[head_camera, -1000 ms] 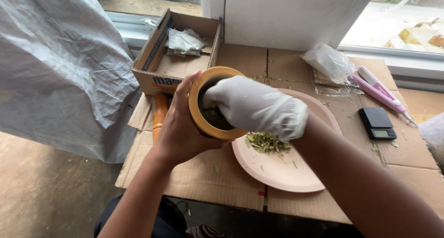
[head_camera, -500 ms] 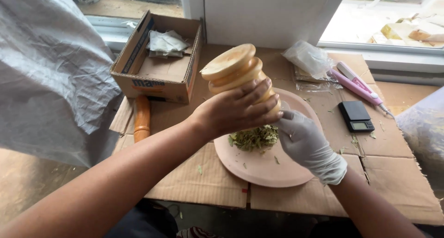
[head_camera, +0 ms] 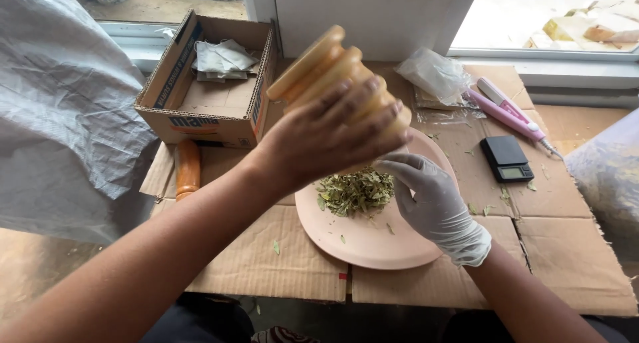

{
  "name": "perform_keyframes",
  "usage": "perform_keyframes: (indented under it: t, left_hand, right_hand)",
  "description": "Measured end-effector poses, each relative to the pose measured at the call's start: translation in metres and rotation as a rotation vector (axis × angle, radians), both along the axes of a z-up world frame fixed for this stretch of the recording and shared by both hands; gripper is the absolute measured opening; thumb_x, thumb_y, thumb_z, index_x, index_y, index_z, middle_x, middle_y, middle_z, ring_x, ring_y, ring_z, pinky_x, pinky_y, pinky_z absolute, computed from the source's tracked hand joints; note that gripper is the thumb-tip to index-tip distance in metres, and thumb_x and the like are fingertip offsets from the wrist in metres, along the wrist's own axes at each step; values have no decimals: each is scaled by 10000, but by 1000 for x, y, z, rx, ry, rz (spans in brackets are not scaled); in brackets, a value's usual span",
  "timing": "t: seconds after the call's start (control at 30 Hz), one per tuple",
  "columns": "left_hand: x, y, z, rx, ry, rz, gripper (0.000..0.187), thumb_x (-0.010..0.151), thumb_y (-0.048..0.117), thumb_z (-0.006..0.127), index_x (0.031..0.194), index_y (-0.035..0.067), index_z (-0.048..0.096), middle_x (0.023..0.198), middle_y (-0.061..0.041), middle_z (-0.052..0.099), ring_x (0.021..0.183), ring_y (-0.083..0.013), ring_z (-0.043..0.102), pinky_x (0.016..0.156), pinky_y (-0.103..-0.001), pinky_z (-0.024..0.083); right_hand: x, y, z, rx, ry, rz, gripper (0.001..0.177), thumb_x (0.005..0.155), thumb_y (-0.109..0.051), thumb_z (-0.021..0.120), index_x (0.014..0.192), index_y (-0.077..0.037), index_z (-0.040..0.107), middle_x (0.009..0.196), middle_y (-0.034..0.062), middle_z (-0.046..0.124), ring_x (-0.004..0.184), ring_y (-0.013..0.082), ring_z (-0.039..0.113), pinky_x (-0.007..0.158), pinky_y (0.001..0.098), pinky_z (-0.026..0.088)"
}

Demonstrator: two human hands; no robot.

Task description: Sorting dried tea leaves on a plate by hand to remove stems and other impurities.

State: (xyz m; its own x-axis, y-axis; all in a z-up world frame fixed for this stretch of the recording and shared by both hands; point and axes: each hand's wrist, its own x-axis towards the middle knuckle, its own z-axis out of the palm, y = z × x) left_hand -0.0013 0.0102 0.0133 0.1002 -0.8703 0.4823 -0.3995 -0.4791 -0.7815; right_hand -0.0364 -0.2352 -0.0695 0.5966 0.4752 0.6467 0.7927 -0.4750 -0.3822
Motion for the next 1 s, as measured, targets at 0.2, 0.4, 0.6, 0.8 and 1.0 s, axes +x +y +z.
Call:
perform_keyframes:
  t: [0.2,0.4,0.6,0.8,1.0]
  left_hand:
    - [-26,39,-23,-641,624,-126,1137,842,443,1062,1599,140,271,1640,-127,395,1531,-423,403,1334,-674,375]
    - [-71,50,-76,-1227,745,-273,1275,676,203,1063,1590,148,176,1602,-216,381,1485,-400,464,1247,-548,456]
    - [-72,57,-80,-1210,623,-246,1259,702,223,1066,1600,123,189,1609,-194,354,1515,-386,446,1300,-542,428]
    - [-73,44,-47,-974,529,-190,952,910,446,921,1524,51,309,1575,-178,421,1503,-371,456,1343,-590,373]
    - [-45,20,1,-245,30,82,597,1269,366,755,1627,344,277,1620,-30,427,1423,-387,531,1194,-563,354]
  right_hand:
    - [-19,15,38,164,12,-24,338,937,159,530,1163,-12,714,1170,161,713,1054,273,741,940,335,618]
    - [-35,42,74,169,-31,56,349,920,204,524,1157,14,696,1155,196,709,1083,299,724,976,360,617]
    - [-19,77,93,-37,-91,212,420,884,164,513,1239,0,666,1248,195,678,1141,322,689,1032,403,564]
    - [-4,92,130,-327,-102,320,382,871,75,498,1191,-6,690,1235,167,713,1085,374,680,938,462,540]
    - [-5,65,124,-240,-131,308,336,1022,3,435,1334,94,520,1282,321,645,1154,463,664,1027,513,550]
